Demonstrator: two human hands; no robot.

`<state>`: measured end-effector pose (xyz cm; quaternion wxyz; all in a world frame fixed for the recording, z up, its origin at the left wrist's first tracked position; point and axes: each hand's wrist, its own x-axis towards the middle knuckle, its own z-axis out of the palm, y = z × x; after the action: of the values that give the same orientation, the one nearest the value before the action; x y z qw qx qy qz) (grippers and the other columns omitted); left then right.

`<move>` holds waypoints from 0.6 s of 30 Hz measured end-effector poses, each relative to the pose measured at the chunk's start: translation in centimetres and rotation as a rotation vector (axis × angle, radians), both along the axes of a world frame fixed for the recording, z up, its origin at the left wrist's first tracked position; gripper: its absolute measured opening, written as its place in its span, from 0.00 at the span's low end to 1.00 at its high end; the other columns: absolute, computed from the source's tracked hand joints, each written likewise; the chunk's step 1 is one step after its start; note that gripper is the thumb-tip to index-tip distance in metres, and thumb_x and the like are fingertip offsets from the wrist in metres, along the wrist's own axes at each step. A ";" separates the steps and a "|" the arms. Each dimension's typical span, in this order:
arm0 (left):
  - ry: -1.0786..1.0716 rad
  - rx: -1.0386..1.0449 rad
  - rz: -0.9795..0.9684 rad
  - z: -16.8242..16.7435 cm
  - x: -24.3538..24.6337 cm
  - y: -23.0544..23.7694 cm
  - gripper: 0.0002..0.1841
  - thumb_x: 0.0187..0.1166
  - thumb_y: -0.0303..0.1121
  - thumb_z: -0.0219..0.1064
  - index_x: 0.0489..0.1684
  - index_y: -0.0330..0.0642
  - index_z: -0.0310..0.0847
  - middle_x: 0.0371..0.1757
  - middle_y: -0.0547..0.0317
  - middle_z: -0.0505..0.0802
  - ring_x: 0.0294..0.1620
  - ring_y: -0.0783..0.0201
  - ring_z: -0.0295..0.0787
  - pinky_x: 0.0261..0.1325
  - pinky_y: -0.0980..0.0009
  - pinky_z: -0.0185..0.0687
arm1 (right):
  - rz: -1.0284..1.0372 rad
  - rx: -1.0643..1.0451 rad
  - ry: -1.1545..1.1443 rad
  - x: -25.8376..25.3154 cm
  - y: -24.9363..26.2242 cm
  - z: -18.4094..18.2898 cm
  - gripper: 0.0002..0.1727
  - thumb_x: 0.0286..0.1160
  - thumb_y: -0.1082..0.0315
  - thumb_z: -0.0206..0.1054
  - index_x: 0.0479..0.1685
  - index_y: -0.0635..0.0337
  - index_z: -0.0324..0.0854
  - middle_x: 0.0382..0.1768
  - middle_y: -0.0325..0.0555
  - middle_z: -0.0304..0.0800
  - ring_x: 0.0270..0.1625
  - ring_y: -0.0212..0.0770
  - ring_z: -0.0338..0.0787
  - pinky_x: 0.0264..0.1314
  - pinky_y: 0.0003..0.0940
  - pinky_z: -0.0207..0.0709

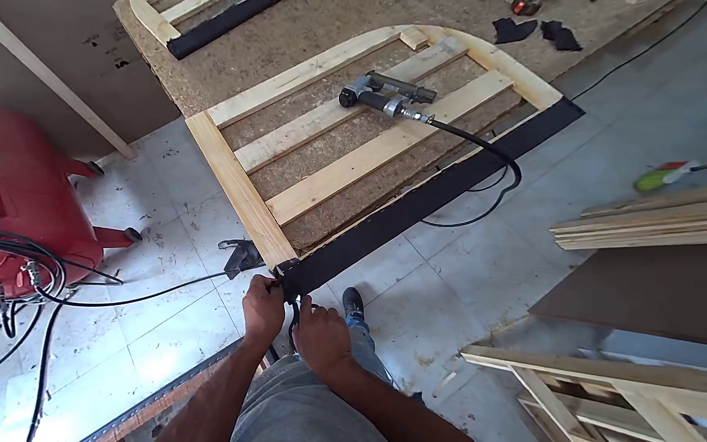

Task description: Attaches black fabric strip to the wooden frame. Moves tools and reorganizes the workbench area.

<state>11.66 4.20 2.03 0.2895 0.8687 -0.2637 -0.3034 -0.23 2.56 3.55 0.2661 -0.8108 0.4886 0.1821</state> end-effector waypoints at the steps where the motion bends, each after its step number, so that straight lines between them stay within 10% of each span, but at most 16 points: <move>1: 0.002 -0.005 0.004 -0.1 0.0 0.1 0.05 0.85 0.30 0.63 0.45 0.39 0.84 0.33 0.52 0.92 0.35 0.54 0.91 0.43 0.49 0.85 | 0.008 -0.013 0.005 0.2 0.0 -0.1 0.30 0.86 0.56 0.53 0.83 0.63 0.67 0.56 0.62 0.90 0.62 0.63 0.89 0.57 0.55 0.83; 18: 0.046 -0.126 -0.086 1.2 -0.9 0.5 0.06 0.83 0.32 0.64 0.41 0.40 0.84 0.29 0.59 0.91 0.32 0.63 0.90 0.41 0.57 0.87 | 0.009 0.144 -0.048 1.9 -3.1 1.7 0.23 0.87 0.61 0.51 0.66 0.69 0.81 0.58 0.64 0.90 0.66 0.63 0.87 0.63 0.59 0.81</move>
<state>10.76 4.65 3.26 0.3364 0.8294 -0.3127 -0.3181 1.62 -0.54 5.29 0.3348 -0.7958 0.4640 0.1984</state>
